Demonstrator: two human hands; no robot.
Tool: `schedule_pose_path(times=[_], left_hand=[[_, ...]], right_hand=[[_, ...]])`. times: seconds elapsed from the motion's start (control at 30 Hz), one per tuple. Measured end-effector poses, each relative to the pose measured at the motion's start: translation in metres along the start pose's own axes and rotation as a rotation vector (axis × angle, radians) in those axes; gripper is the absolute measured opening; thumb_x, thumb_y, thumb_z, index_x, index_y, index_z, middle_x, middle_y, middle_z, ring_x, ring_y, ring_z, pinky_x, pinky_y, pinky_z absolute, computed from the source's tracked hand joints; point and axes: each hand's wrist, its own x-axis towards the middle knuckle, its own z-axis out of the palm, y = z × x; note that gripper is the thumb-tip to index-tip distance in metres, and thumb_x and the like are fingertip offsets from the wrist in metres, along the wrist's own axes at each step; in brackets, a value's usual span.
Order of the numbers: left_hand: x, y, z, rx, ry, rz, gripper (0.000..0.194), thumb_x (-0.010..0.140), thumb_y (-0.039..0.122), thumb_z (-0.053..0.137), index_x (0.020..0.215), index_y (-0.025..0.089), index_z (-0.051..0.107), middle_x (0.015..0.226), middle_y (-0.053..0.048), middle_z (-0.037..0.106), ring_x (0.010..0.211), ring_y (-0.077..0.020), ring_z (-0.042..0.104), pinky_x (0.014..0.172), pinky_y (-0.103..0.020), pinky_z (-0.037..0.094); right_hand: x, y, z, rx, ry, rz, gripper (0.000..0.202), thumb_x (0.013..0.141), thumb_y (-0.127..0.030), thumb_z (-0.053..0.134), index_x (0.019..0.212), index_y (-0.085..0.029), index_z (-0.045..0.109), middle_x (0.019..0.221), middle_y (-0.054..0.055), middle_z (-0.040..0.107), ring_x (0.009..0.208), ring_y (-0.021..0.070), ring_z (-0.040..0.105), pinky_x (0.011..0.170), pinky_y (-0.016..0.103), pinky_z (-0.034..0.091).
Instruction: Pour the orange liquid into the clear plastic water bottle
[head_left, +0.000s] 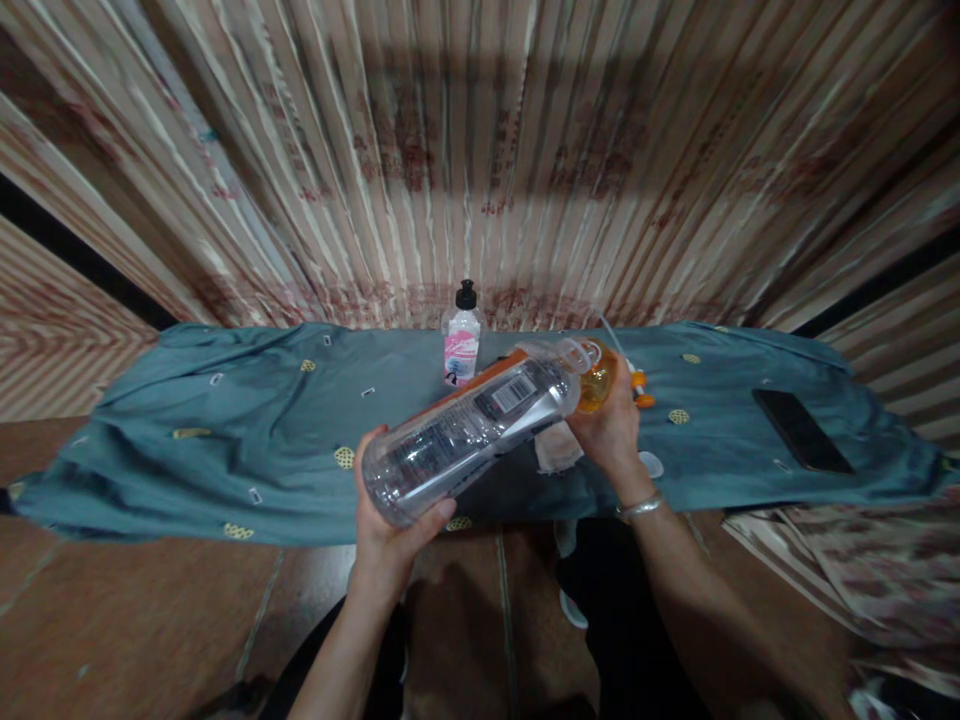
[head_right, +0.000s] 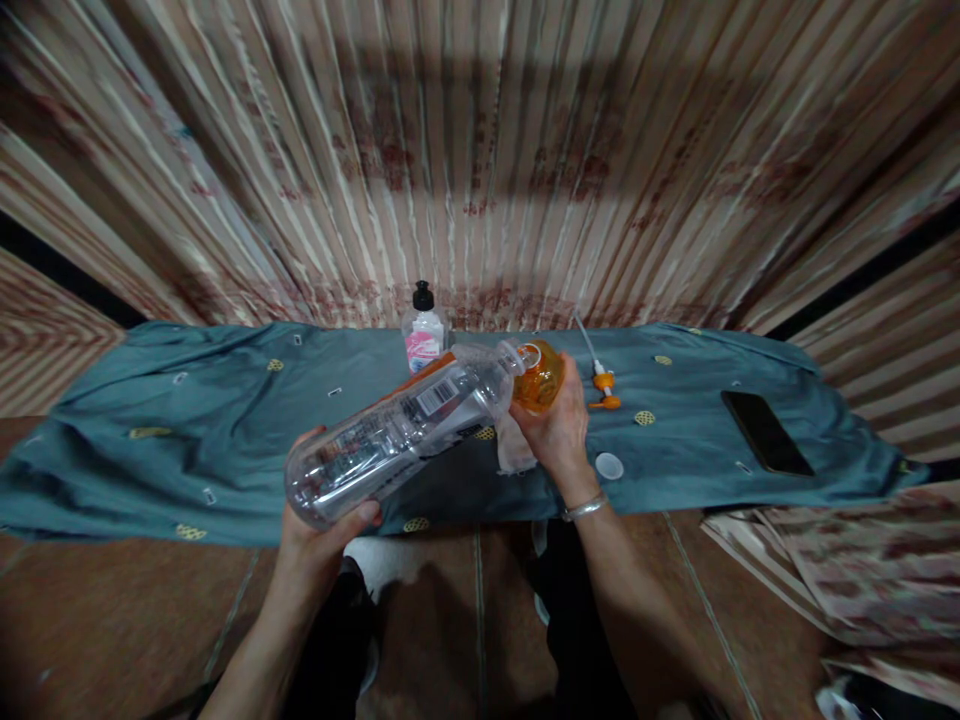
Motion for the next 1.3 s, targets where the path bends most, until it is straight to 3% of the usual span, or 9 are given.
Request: schedule_pose_path(times=[0.4,0.6,0.87,1.13,1.3], left_hand=[[-0.001,0.002,0.002,-0.003,-0.006,0.007,0.107,0.065,0.054,0.114,0.155,0.033,0.059,0.139,-0.006,0.075,0.129,-0.0338,0.08,0.113,-0.048,0.067],[0.005,0.0,-0.006,-0.018,-0.08,-0.043,0.112,0.058,0.043,0.116,0.152,0.033,0.057,0.137,-0.007,0.077,0.118,-0.0332,0.084,0.103,-0.047,0.071],[-0.001,0.005,0.005,-0.045,0.018,-0.021,0.11,0.06,0.053,0.116,0.153,0.033,0.061,0.136,-0.006,0.076,0.127,-0.0348,0.081,0.113,-0.049,0.068],[-0.001,0.007,0.007,-0.066,0.014,-0.022,0.111,0.058,0.052,0.117,0.152,0.034,0.061,0.137,-0.005,0.076,0.128,-0.0333,0.08,0.114,-0.048,0.066],[-0.001,0.006,0.005,-0.053,-0.014,-0.028,0.109,0.061,0.051,0.116,0.153,0.036,0.059,0.136,-0.003,0.075,0.119,-0.0293,0.081,0.108,-0.044,0.068]], right_hand=[[0.0,0.0,0.0,0.006,-0.014,0.021,0.111,0.079,-0.057,0.092,0.17,-0.016,0.043,0.159,0.027,0.07,0.147,0.0477,0.071,0.121,0.073,0.063],[0.002,-0.001,-0.001,-0.016,-0.027,0.03,0.11,0.079,-0.059,0.091,0.169,-0.017,0.044,0.158,0.027,0.072,0.147,0.0471,0.072,0.12,0.071,0.064],[-0.001,0.002,0.003,-0.015,0.022,-0.029,0.104,0.086,-0.063,0.086,0.17,-0.02,0.043,0.156,0.024,0.072,0.145,0.045,0.074,0.118,0.069,0.066],[-0.001,0.001,0.002,-0.009,0.006,-0.008,0.106,0.084,-0.06,0.087,0.171,-0.02,0.042,0.159,0.025,0.071,0.147,0.0452,0.072,0.12,0.071,0.065],[0.0,0.001,0.0,0.003,-0.009,0.013,0.108,0.081,-0.058,0.091,0.17,-0.019,0.043,0.162,0.026,0.07,0.15,0.0462,0.07,0.122,0.071,0.063]])
